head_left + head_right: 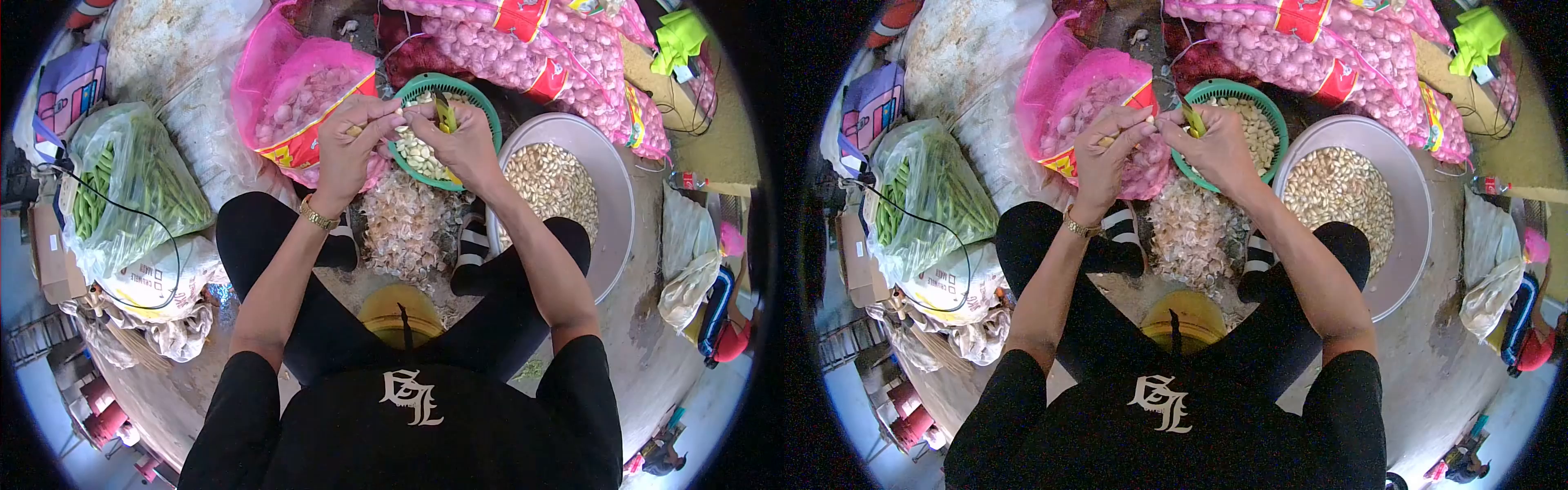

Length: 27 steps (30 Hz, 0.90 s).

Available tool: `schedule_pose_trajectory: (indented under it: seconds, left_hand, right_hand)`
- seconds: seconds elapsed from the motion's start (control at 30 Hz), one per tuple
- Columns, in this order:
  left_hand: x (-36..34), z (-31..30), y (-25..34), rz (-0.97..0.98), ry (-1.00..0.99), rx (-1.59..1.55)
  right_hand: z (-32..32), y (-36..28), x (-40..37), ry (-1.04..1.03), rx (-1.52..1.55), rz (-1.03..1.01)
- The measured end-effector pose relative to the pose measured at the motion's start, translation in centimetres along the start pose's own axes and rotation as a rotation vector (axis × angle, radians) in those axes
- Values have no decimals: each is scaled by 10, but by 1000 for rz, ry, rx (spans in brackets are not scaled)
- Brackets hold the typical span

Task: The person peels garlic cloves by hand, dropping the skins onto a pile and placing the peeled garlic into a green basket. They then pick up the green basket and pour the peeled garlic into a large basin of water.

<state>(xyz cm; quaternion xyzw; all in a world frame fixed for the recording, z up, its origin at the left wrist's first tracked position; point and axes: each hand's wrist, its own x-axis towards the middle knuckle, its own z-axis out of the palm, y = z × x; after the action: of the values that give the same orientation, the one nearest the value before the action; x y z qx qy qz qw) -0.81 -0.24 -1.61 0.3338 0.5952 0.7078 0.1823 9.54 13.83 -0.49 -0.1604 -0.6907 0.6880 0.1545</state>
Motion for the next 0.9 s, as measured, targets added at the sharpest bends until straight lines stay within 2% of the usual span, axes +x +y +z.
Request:
schedule_pose_trajectory:
  seconds: [0.07,0.23,0.4,0.53,0.77,0.83,0.9]
  left_hand:
    - [0,0,1,25,-5,23]
    - [-2,2,4,-77,25,-78]
    - [-4,6,7,-42,23,14]
    - [-5,6,1,7,36,88]
    - [-5,9,4,-43,14,68]
    - [-4,10,5,-242,35,-187]
    - [-3,10,5,-226,39,-179]
  right_hand:
    - [-1,-3,0,-9,19,6]
    - [-1,0,3,-22,6,14]
    - [3,9,4,56,49,-99]
    - [7,8,4,95,60,-82]
    - [5,12,10,110,41,-59]
    - [3,16,13,114,48,-61]
    - [-5,19,14,95,-69,-20]
